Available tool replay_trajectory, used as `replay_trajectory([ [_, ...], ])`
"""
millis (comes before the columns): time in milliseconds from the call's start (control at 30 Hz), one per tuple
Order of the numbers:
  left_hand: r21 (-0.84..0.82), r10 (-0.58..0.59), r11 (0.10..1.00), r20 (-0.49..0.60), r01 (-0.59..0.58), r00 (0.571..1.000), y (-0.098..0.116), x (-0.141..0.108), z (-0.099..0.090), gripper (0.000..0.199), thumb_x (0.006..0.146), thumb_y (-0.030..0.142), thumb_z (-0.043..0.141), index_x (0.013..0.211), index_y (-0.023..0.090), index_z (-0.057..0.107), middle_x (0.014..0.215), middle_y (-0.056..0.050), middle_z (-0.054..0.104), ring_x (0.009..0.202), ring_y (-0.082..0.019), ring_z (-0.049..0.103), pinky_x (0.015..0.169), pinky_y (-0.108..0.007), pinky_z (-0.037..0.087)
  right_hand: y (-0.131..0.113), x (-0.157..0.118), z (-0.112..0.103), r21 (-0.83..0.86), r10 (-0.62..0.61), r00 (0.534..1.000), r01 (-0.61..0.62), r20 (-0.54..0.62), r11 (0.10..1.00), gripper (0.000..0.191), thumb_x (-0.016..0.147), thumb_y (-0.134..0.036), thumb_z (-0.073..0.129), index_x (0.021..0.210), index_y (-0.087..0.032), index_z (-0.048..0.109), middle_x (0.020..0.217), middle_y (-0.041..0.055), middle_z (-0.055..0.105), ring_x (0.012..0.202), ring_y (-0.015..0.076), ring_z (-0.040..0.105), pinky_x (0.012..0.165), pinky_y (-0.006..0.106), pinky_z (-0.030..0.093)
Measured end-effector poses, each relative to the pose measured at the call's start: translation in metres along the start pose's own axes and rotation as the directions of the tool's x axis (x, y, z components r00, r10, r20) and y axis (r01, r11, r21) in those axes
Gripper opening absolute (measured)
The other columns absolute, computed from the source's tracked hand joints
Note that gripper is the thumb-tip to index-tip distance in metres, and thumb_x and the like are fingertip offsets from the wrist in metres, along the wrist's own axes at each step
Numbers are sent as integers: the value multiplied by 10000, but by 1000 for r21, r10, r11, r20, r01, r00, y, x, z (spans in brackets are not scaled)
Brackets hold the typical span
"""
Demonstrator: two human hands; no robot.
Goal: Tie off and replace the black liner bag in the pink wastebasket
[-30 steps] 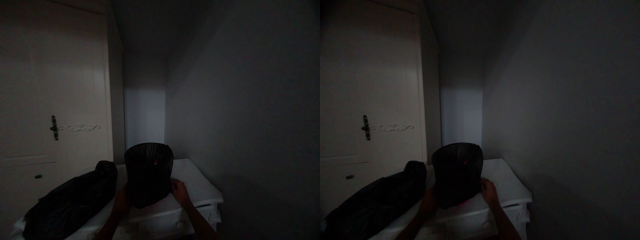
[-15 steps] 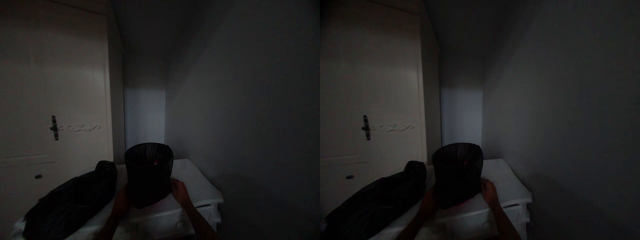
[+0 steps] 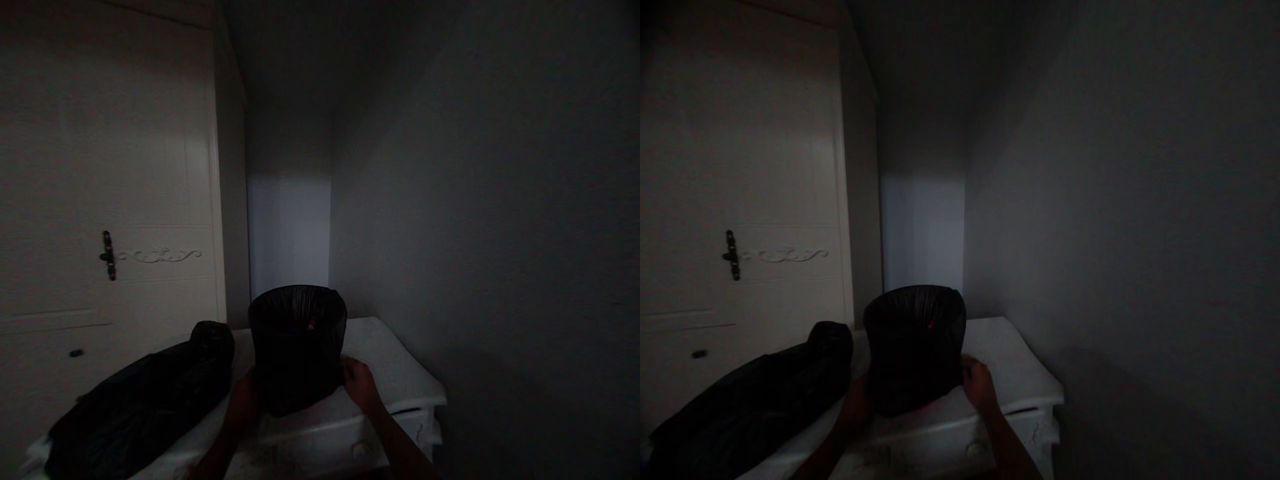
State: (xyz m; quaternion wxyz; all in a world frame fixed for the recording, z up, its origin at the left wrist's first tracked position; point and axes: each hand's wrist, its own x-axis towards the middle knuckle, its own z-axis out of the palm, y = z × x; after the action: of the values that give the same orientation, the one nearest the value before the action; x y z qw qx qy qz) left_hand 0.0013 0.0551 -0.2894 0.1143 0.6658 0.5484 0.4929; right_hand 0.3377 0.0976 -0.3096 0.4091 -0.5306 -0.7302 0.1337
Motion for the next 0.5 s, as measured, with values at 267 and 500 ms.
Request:
replay_trajectory([
  [267, 25, -13, 1000, 28, 12, 1000, 2, 0, -3, 282, 769, 320, 523, 906, 198, 737, 902, -124, 808, 886, -308, 775, 844, -413, 624, -1, -1, -1, -3, -12, 1000, 12, 3, 1000, 432, 855, -191, 427, 1081, -184, 796, 1118, 110, 791, 1051, 247, 733, 947, 329, 531],
  [500, 52, -12, 999, 21, 11, 1000, -6, 1, 0, 283, 748, 298, 528, 897, 203, 749, 889, -121, 811, 903, -312, 774, 856, -413, 617, -2, -1, -1, -19, 22, 1000, -22, 18, 1000, 449, 860, -180, 411, 1095, -174, 794, 1131, 115, 789, 1062, 247, 736, 961, 333, 526],
])
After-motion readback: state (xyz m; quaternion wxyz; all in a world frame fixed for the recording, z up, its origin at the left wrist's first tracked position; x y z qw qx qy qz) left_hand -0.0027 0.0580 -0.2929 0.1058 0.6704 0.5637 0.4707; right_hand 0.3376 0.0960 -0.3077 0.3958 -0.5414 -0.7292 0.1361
